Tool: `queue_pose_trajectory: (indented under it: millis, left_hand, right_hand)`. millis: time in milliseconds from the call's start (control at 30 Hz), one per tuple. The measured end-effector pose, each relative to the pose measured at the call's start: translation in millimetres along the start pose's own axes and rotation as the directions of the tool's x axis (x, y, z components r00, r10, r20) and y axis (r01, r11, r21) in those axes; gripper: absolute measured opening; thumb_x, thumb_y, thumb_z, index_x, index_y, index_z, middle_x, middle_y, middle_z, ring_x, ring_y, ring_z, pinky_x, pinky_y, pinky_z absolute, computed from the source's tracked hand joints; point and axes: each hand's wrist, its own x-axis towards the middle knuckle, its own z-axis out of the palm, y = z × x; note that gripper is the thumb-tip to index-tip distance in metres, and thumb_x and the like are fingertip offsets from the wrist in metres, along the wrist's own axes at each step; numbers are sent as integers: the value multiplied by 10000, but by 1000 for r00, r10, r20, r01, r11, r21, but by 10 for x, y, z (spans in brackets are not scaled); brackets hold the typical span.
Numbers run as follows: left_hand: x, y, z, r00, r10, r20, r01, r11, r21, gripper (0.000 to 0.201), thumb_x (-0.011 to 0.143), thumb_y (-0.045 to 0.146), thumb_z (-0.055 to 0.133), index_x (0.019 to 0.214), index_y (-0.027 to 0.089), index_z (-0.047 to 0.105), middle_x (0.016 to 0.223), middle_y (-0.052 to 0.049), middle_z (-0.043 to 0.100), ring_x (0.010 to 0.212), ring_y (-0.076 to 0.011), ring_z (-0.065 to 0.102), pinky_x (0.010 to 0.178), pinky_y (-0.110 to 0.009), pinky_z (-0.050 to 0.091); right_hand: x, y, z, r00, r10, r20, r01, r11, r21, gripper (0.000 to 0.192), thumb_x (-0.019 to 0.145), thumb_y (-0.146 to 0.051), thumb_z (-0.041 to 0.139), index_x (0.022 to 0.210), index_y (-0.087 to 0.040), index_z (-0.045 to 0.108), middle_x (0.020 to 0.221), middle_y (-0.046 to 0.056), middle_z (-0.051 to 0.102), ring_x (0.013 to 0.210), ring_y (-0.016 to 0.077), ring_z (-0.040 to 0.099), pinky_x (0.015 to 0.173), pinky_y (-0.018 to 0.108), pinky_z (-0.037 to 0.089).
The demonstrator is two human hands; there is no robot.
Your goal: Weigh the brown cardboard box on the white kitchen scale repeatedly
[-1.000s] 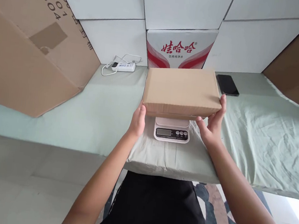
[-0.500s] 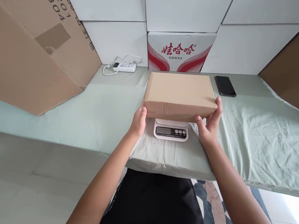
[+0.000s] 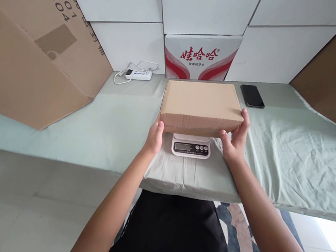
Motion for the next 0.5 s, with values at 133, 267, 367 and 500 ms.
queue_pose_trajectory:
  millis: [133, 267, 367, 500]
  left_hand:
    - [6, 8, 6, 1000, 3, -3, -4, 1000, -7, 826, 1057, 874, 403, 1521, 264, 712, 1580, -150, 750, 1623, -349, 600, 1385, -503, 466]
    - [6, 8, 7, 1000, -13, -17, 13, 1000, 7, 858, 1039, 900, 403, 1537, 267, 698, 1553, -155, 764, 1625, -348, 598, 1390, -505, 456]
    - [5, 2, 2, 1000, -10, -24, 11, 1000, 9, 855, 1043, 896, 399, 1530, 264, 706, 1546, -157, 768, 1627, -345, 595, 1397, -502, 447]
    - [4, -10, -2, 1000, -9, -28, 9, 1000, 10, 846, 1046, 889, 405, 1523, 262, 714, 1539, -155, 772, 1626, -347, 596, 1401, -510, 445]
  right_hand:
    - [4, -18, 5, 1000, 23, -16, -23, 1000, -11, 1089, 857, -930, 677, 1751, -420, 320, 1749, 152, 426, 1579, 459, 526, 1121, 680, 617]
    - [11, -32, -2, 1000, 19, -14, -19, 1000, -18, 1076, 856, -920, 682, 1740, -410, 339, 1747, 154, 412, 1578, 466, 513, 1131, 684, 598]
    - [16, -36, -12, 1000, 19, -2, -19, 999, -29, 1074, 856, -914, 683, 1738, -412, 331, 1730, 155, 421, 1560, 464, 518, 1119, 680, 595]
    - [20, -54, -19, 1000, 23, 2, -23, 999, -38, 1027, 885, -880, 672, 1733, -415, 327, 1717, 154, 428, 1551, 457, 526, 1097, 669, 600]
